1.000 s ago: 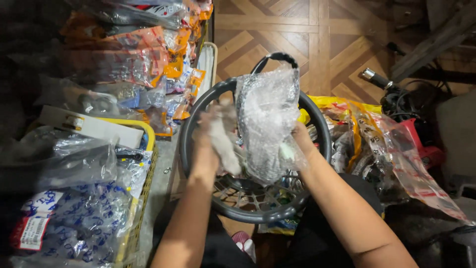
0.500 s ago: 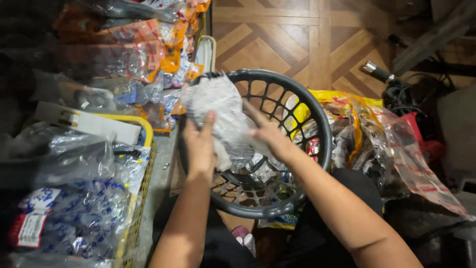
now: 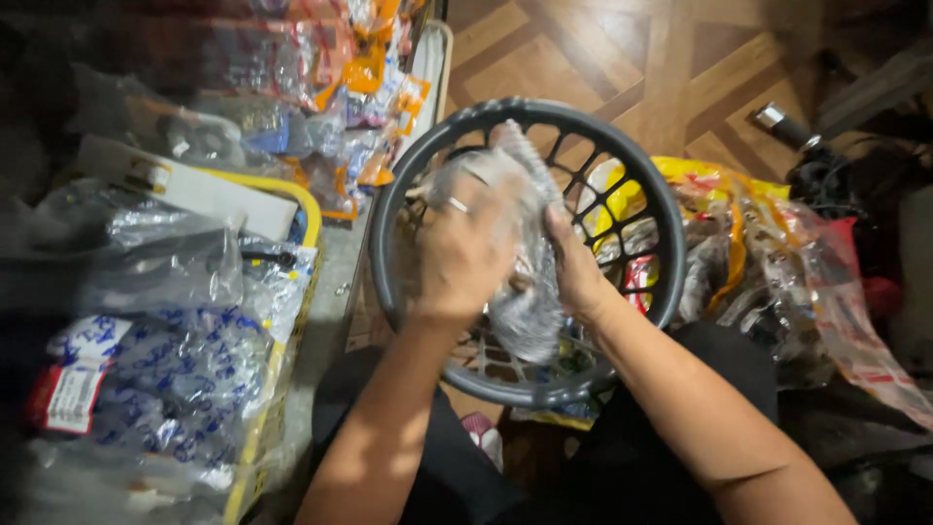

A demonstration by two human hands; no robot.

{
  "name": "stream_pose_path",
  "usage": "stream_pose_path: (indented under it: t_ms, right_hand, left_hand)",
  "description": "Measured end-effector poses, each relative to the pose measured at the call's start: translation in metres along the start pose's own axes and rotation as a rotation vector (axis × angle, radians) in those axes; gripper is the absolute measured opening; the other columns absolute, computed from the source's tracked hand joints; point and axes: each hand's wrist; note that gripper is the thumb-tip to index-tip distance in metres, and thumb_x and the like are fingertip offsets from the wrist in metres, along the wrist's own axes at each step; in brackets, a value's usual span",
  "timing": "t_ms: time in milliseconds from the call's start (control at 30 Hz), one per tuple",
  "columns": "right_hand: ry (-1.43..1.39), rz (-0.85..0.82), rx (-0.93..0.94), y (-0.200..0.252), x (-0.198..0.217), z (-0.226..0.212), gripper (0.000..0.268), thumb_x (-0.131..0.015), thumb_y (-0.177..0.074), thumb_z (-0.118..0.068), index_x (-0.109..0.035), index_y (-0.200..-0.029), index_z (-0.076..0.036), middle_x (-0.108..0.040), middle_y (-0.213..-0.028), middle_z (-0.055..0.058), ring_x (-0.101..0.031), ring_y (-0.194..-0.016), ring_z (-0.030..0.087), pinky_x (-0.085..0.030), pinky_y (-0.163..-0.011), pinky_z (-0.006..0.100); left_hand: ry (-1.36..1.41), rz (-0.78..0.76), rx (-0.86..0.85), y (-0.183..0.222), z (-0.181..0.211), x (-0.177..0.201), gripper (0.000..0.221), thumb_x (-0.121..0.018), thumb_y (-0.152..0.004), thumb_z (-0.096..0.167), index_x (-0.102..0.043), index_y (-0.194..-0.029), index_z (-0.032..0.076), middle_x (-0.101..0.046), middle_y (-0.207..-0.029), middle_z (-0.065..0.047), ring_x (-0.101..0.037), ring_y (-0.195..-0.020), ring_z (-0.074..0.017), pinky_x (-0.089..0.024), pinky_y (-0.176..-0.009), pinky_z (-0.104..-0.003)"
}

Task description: Sort and clean motorcycle parts by placing them into a basket

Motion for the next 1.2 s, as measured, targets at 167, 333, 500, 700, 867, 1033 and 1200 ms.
stream_pose_path:
  t_ms: [167, 333, 500, 700, 867, 1033, 1200]
  right_hand:
    - [0.018, -0.091, -0.07, 0.009, -0.013, 0.003, 0.063, -0.055, -0.097, -0.053, -0.06, -0.129, 0.001, -0.068, -0.104, 0.019, -0.064, -0.083, 0.027, -0.052, -0.074, 0.045]
    - [0.063, 0.106, 0.145, 0.006, -0.028, -0.04, 0.07, -0.046, -0.092, -0.053, -0.053, -0.142, -0.004, -0.061, -0.143, 0.018, -0.06, -0.126, 0.029, -0.047, -0.111, 0.042]
    - [0.25, 0.611, 0.523, -0.008, -0.002, -0.068, 0.068, -0.073, -0.093, -0.053, -0.064, -0.135, -0.001, -0.057, -0.145, 0.023, -0.049, -0.14, 0.027, -0.034, -0.123, 0.041]
    - [-0.389, -0.079, 0.4, -0.019, 0.048, -0.093, 0.052, -0.055, -0.098, -0.047, -0.053, -0.138, -0.015, -0.057, -0.066, 0.001, -0.04, -0.042, 0.008, -0.029, -0.037, 0.021]
    - [-0.433, -0.237, 0.453, 0.011, 0.042, -0.118, 0.072, -0.055, -0.09, -0.058, -0.058, -0.139, -0.005, -0.047, -0.051, -0.005, -0.043, -0.039, 0.009, -0.035, -0.043, 0.022]
    - [-0.425, -0.323, 0.446, 0.016, 0.009, -0.095, 0.089, -0.061, -0.079, -0.067, -0.053, -0.135, 0.001, -0.043, -0.052, -0.008, -0.041, -0.039, 0.007, -0.037, -0.041, 0.02]
    - [-0.327, -0.314, 0.278, 0.02, -0.018, -0.089, 0.068, -0.05, -0.078, -0.076, -0.06, -0.072, -0.009, -0.034, -0.043, 0.001, -0.035, -0.034, 0.018, -0.033, -0.046, 0.032]
  left_hand:
    - [0.173, 0.107, 0.218, -0.006, -0.023, 0.018, 0.041, -0.071, -0.092, 0.014, -0.062, -0.132, 0.016, -0.057, -0.119, -0.02, -0.067, -0.095, -0.0453, -0.057, -0.078, -0.05]
    - [0.244, -0.01, -0.003, 0.014, 0.027, -0.021, 0.034, -0.065, -0.084, 0.005, -0.069, -0.118, 0.011, -0.062, -0.103, -0.019, -0.068, -0.075, -0.044, -0.057, -0.064, -0.053]
    - [0.411, -0.122, -0.237, 0.019, 0.067, -0.015, 0.025, -0.058, -0.097, 0.014, -0.07, -0.117, 0.021, -0.062, -0.102, -0.013, -0.068, -0.075, -0.0366, -0.059, -0.062, -0.044]
    - [0.187, -0.166, -0.145, 0.025, 0.052, -0.028, 0.023, -0.066, -0.085, 0.022, -0.072, -0.105, 0.031, -0.063, -0.106, -0.01, -0.07, -0.077, -0.0327, -0.06, -0.066, -0.041]
    - [0.743, -0.263, 0.635, 0.035, 0.027, -0.046, 0.035, -0.067, -0.081, 0.01, -0.063, -0.115, 0.017, -0.059, -0.118, -0.011, -0.06, -0.103, -0.0358, -0.054, -0.09, -0.048]
    - [1.592, -0.38, 0.97, 0.028, 0.073, -0.03, 0.082, -0.074, -0.081, 0.012, -0.035, -0.152, -0.001, -0.06, -0.132, -0.019, -0.061, -0.113, -0.0254, -0.051, -0.1, -0.036]
    - [1.351, -0.112, 1.045, 0.046, 0.058, -0.033, 0.055, -0.08, -0.086, 0.029, -0.061, -0.132, 0.007, -0.065, -0.119, -0.012, -0.059, -0.109, -0.0196, -0.051, -0.101, -0.041]
Point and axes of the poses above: each hand's wrist, its own y-axis away from the middle knuckle, its own x-axis out of the back of the hand, z = x × y
